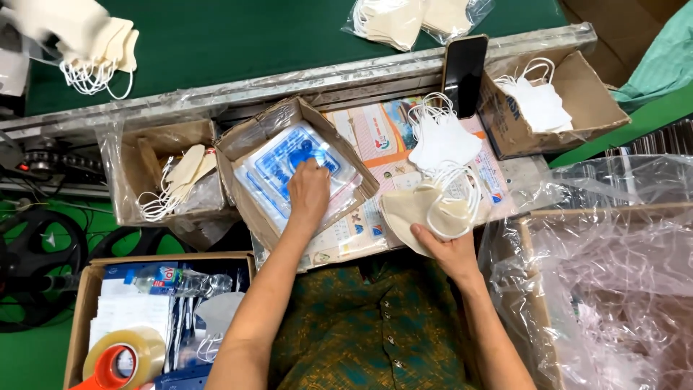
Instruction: The person is seen picking up, inspecting, and packaging face masks at a manufacturing facility.
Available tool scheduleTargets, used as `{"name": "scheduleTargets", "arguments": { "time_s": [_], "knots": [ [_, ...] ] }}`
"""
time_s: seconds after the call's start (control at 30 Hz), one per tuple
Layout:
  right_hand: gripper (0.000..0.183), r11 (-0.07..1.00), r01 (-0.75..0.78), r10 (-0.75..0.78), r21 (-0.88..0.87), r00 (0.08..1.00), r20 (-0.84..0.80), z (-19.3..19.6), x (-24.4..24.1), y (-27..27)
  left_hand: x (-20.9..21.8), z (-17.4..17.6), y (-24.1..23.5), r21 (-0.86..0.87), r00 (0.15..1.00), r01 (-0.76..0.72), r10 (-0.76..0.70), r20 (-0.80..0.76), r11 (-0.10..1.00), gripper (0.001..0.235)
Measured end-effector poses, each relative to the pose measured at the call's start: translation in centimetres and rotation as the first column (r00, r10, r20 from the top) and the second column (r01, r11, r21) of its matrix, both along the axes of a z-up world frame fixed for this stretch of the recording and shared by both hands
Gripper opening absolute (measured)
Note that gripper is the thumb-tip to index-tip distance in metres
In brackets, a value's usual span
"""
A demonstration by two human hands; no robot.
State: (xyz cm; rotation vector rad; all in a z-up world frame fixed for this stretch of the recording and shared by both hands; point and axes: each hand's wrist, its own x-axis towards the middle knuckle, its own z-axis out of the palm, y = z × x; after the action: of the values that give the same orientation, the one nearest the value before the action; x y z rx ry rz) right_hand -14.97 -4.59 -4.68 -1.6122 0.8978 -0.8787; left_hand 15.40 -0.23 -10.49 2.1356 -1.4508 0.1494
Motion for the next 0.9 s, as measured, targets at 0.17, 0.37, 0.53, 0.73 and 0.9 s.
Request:
{"name": "scheduleTargets", "arguments": {
  "time_s": [0.17,0.37,0.53,0.73,0.9],
  "knots": [
    [0.036,1.000,0.013,-0.014,-0.020,1.000,-0.022,-0.1,-0.8,0.2,-0.3,3.0,0.8,0.004,0.995,0.008,-0.008,-0.103,1.000,0.012],
    [0.041,0.999,0.040,-0.040,-0.037,0.999,0.011,0.6,-1.4,0.3,0.3,1.4,0.5,-0.046,0.996,0.054,-0.057,-0.069,0.997,0.007],
    [0.040,0.996,0.058,-0.061,-0.071,0.997,-0.049,1.0,-2.2,0.6,1.3,4.7,0.0,0.025,0.995,0.012,-0.010,-0.103,1.000,0.008],
    [0.045,0.998,0.014,-0.018,0.063,0.998,0.064,-0.1,-0.8,1.2,-1.6,9.6,1.0,-0.225,0.942,0.032,-0.105,-0.319,0.974,0.011],
    [0.049,0.938,-0.018,-0.076,0.347,0.963,0.257,0.3,4.2,1.6,-5.5,7.4,0.8,-0.267,0.817,0.065,-0.205,-0.539,0.962,0.013]
  ]
}}
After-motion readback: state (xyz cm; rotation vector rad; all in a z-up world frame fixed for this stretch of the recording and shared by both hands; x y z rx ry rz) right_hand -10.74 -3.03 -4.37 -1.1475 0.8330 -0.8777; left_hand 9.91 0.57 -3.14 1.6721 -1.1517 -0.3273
